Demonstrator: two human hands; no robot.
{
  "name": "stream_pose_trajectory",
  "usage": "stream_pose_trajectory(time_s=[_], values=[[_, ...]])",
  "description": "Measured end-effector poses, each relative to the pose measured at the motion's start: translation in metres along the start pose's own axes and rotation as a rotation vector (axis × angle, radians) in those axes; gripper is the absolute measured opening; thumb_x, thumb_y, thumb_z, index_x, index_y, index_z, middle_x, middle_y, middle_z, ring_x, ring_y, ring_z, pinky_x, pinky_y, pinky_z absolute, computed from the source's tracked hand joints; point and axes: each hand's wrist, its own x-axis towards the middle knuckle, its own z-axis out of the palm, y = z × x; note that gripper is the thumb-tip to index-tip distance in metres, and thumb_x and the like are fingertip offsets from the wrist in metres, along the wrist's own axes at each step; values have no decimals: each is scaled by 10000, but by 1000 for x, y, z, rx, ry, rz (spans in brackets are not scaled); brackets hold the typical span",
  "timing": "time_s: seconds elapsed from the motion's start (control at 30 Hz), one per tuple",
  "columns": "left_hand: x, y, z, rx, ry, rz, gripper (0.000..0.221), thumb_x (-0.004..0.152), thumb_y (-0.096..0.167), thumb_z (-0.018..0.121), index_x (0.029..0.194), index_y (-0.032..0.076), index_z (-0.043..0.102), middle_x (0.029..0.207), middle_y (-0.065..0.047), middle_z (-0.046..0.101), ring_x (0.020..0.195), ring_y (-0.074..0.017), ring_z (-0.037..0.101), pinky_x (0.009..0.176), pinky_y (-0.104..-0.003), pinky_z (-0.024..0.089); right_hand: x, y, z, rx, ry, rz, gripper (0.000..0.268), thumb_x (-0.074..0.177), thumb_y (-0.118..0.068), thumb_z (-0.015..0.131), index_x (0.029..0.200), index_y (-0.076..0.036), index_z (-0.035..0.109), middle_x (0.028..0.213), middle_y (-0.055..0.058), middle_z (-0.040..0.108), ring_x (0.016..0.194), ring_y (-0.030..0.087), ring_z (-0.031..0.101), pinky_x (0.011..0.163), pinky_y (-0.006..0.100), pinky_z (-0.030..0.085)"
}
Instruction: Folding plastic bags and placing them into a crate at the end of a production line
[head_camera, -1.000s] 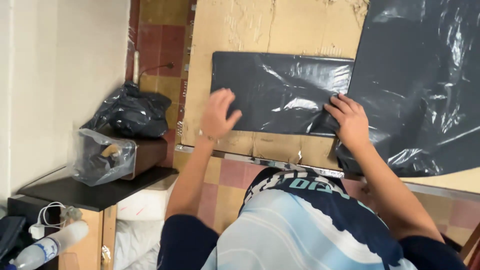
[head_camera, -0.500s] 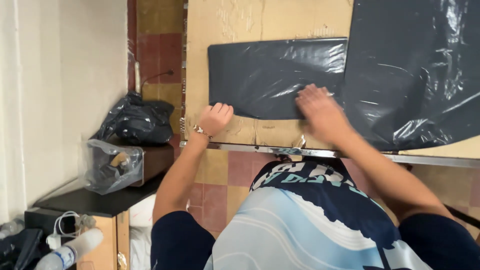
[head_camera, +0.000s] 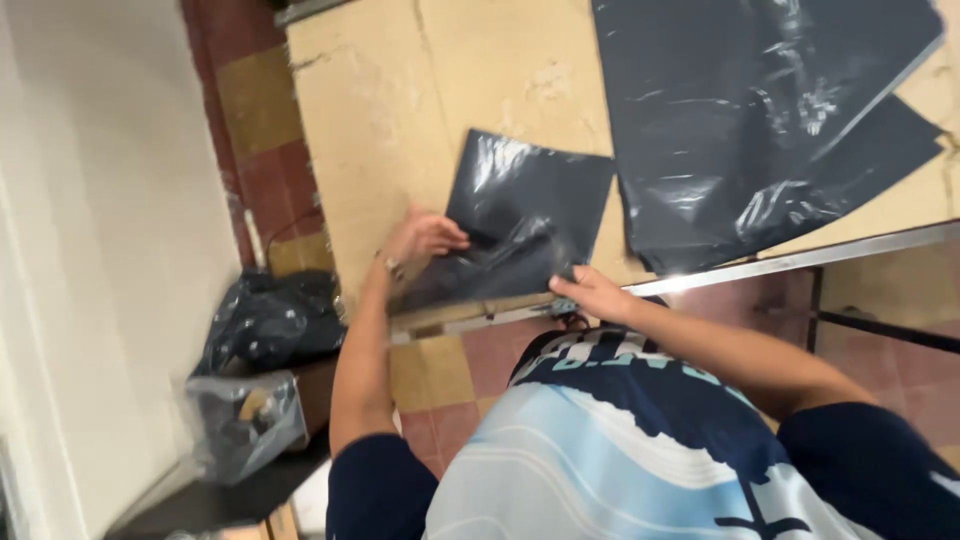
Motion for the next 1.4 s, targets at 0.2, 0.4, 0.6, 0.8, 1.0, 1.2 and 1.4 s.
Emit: stream_pose_trajectory(time_s=[0.2, 0.4, 0.6, 0.8, 1.0, 1.2, 1.4], values=[[33, -78, -25, 721, 600, 244, 335, 1010, 506, 672, 937, 184, 729, 842, -37, 722, 870, -249, 706, 802, -356, 529, -1, -43, -23, 685, 564, 320, 197, 961, -317, 759, 928, -134, 694, 635, 46, 639, 438, 146, 592, 448, 263, 534], [-5, -68, -42, 1042, 1037, 210, 348, 951, 491, 722, 964, 147, 675, 822, -109, 677, 821, -310, 688, 758, -409, 534, -74, -93, -200, 233, 650, -203, 138, 1024, 15, 552, 1089, 75, 657, 913, 286, 731, 751, 342, 767, 629, 399, 644], [30, 57, 181, 1289, 607, 657, 925, 686, 489, 796, 1456, 48, 539, 1486, -176, 535, 1442, -352, 415, 1180, -524, 325, -122, -45, -367, -602, 1335, 202, 286, 918, -275, 695, 1115, -97, 589, 1040, 71, 656, 929, 234, 617, 810, 410, 475], [134, 19, 275, 1476, 50, 791, 1103, 586, 454, 914, 1511, 124, 411, 1640, -106, 355, 1563, -338, 220, 1208, -684, 219, -146, -16, -374, -630, 1253, 506, 595, 816, -539, 888, 1170, -146, 615, 950, 7, 665, 982, 267, 697, 854, 489, 535], [175, 59, 277, 1144, 161, 1101, 134, 950, 206, 648, 1077, 238, 678, 1066, 57, 726, 1329, -136, 576, 1270, -552, 138, -149, -100, -242, -24, 160, 106, 158, 915, -227, 737, 978, -92, 790, 775, 34, 769, 712, 139, 715, 595, 321, 612], [91, 193, 320, 1217, 220, 1579, 170, 1050, 271, 573, 1113, 231, 726, 1014, 16, 712, 903, -158, 723, 728, -308, 539, -112, 89, -244, -476, -92, -68, 221, 1012, -165, 622, 1160, -163, 786, 935, 34, 763, 990, 165, 701, 974, 279, 523], [-50, 319, 358, 1222, 17, 1838, 199, 990, 91, 507, 828, 130, 616, 789, -21, 703, 701, -61, 709, 502, -214, 212, -221, -249, -185, -1486, 1260, 32, 713, 916, -491, 563, 1439, -15, 651, 1193, 145, 785, 1103, 322, 729, 1288, 462, 288]])
